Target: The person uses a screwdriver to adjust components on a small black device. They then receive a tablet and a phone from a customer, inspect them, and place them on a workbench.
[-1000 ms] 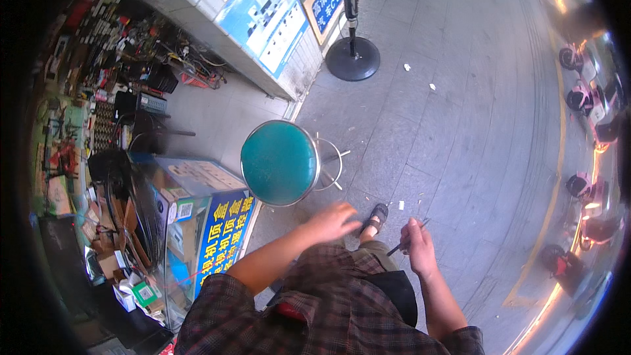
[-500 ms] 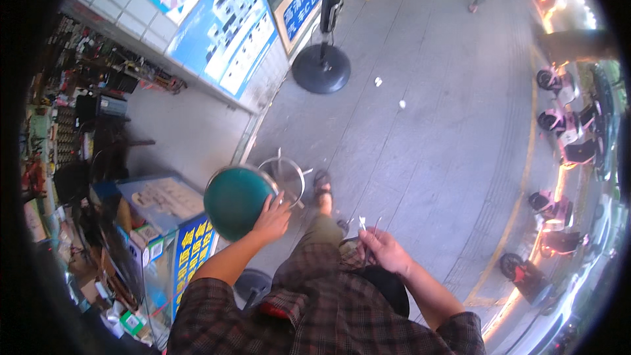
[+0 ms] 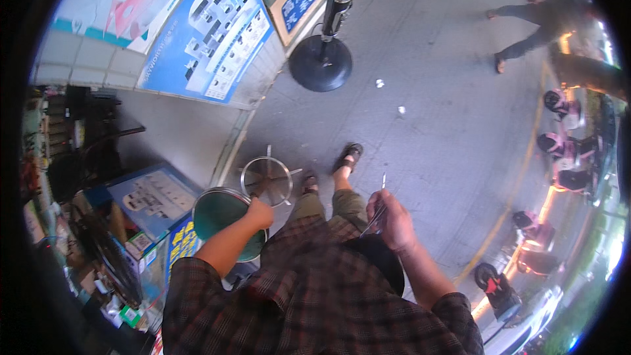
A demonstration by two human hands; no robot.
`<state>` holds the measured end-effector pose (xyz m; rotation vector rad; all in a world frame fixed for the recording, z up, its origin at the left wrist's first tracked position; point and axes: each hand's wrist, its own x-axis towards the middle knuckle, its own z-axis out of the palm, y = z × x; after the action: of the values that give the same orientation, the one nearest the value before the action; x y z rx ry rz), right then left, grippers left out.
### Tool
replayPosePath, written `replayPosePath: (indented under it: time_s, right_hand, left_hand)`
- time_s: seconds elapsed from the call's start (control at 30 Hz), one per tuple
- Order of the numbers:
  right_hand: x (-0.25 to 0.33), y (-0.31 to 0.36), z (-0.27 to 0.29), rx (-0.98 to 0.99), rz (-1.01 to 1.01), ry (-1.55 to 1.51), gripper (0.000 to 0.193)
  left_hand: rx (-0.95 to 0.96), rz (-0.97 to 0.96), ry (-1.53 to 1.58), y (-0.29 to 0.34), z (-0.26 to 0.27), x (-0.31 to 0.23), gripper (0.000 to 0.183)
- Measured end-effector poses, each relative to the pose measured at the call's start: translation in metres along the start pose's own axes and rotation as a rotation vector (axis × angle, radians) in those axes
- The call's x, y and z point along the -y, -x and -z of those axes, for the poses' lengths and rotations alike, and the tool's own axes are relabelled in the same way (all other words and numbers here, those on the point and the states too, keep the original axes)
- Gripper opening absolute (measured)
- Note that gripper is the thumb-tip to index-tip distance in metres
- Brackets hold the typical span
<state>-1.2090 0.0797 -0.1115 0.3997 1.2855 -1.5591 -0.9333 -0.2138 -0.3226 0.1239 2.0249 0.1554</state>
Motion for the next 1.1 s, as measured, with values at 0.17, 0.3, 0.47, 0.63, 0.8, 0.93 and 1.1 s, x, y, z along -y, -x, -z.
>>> replayPosePath:
  time_s: [0.17,0.3,0.47,0.63,0.8,0.93,1.1]
  right_hand:
    - [0.055,-0.060,0.034,-0.024,0.027,0.126,0.044]
    - [0.113,-0.065,0.067,-0.022,0.006,0.104,0.040]
    - [0.159,-0.087,0.095,-0.087,-0.037,0.167,0.037]
    - [0.197,-0.118,0.061,-0.067,-0.018,0.221,0.030]
    - [0.228,-0.145,0.013,-0.093,-0.033,0.158,0.028]
    - [0.261,-0.167,-0.045,-0.094,0.055,0.222,0.030]
    - [0.270,-0.184,-0.077,-0.121,0.097,0.118,0.024]
  left_hand:
    - [0.142,0.173,0.107,-0.021,-0.010,0.011,0.027]
    - [0.151,0.198,0.048,-0.009,0.014,0.018,0.026]
    - [0.132,0.272,0.205,-0.017,0.051,0.029,0.029]
    - [0.027,0.242,0.308,-0.053,0.049,0.046,0.027]
    - [-0.088,0.294,1.105,-0.095,0.002,0.109,0.024]
    - [-0.096,0.342,0.910,-0.084,0.060,0.136,0.025]
    - [-0.119,0.368,0.748,-0.080,0.150,0.211,0.027]
